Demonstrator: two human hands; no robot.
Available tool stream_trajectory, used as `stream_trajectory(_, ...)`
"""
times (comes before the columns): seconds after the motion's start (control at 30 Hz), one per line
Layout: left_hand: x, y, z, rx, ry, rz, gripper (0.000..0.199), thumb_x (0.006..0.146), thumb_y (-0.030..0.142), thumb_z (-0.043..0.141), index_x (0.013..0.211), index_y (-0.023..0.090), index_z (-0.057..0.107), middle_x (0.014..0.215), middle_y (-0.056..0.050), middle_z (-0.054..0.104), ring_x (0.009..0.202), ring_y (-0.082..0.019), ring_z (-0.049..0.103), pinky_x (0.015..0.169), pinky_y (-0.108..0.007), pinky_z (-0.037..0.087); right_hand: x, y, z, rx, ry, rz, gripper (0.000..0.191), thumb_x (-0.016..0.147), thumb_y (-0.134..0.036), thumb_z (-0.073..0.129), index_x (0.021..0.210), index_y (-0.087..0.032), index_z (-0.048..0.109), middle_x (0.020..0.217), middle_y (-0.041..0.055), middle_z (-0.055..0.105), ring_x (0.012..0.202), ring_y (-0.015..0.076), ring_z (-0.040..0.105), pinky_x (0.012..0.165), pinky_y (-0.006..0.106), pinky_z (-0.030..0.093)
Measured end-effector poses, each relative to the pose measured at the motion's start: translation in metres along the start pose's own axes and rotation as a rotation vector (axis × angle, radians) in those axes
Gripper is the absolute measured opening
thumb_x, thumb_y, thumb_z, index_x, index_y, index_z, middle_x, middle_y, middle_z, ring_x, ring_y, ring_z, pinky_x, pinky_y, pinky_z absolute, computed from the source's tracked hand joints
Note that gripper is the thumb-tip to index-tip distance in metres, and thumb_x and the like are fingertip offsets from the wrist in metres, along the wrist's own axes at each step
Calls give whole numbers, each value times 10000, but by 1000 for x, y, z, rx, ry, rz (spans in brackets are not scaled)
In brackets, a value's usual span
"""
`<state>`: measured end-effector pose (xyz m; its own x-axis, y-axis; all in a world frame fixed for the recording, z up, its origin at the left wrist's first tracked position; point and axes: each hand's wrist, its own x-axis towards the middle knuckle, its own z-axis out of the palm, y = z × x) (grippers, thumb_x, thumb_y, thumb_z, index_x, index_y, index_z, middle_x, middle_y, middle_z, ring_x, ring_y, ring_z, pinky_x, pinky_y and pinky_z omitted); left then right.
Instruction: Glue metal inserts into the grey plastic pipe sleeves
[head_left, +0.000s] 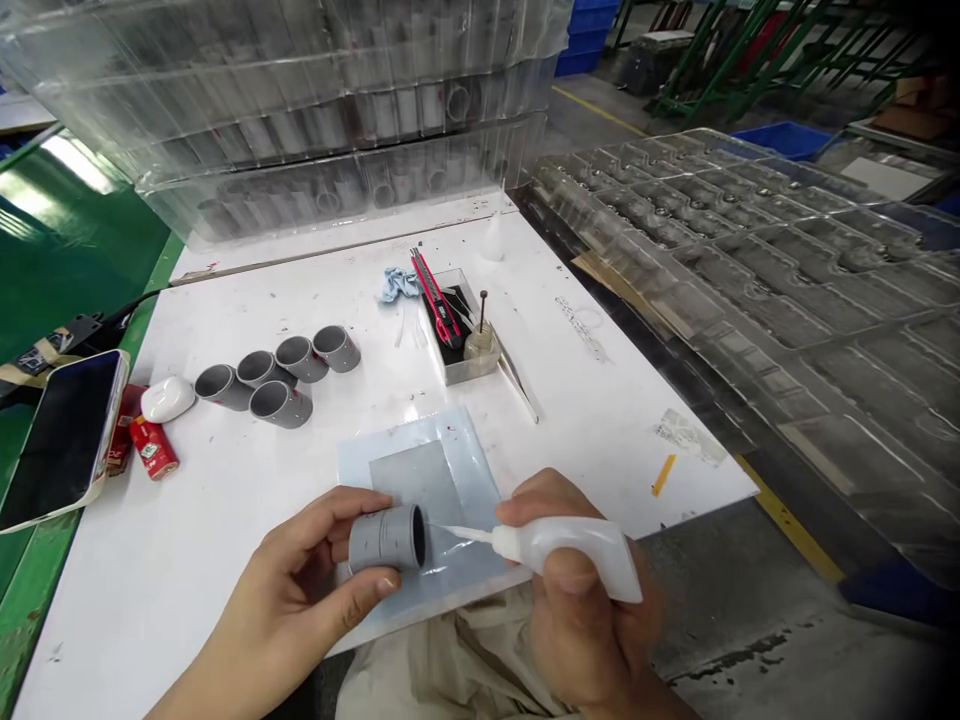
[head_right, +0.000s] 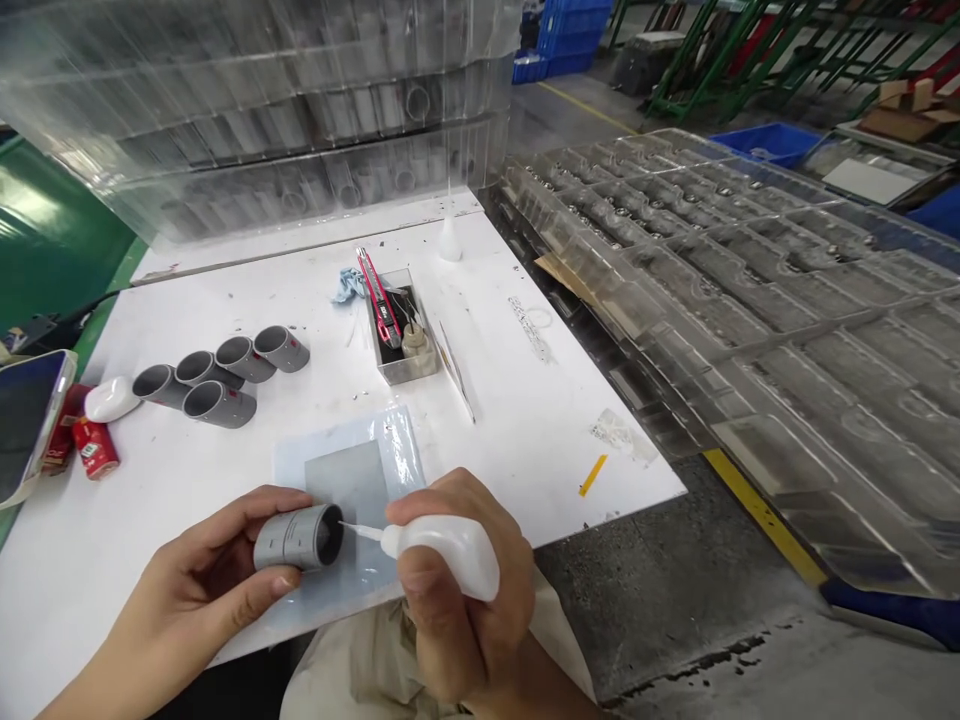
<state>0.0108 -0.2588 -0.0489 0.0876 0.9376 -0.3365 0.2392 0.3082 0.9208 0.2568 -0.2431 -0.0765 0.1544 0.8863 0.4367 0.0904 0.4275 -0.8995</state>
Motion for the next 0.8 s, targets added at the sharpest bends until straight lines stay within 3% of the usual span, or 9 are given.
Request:
stream_trajectory(0.1,-2,-1,2,13,-5,26,416,917,447,893,1296,333,765,1205,-38,794,1018,-213,733,762,-224,576,2,-3,1,76,19,40,283,1085,-418,573,1055,-242,793,868,62,713,743,226,633,622,353,490)
stream_trajectory(0.2,-4,3,5,8,62,21,385,907,469,896,1253,342,782,1190,-22,794,996,-197,729,737,-209,556,3,-5,1,136,-7,89,220,1064,-364,610,1057,-257,803,851,44,709,733,212,624,617,340,473)
stream_trajectory(0.6,-8,10,13,21,127,29,370,876,469,911,1207,339,811,1193,-27,793,967,-205,742,651,-211,535,7,-9,7,114,-19,54,177,1025,-374,673,1044,-247,795,774,28,711,674,211,604,606,367,447)
stream_trajectory(0.8,-2,-4,-3,157,17,145,387,925,369,880,1296,363,773,1239,-38,790,969,-209,762,664,-194,576,8,-7,7,86,-21,-23,156,1030,-319,651,1066,-251,786,821,30,736,691,205,616,600,357,438)
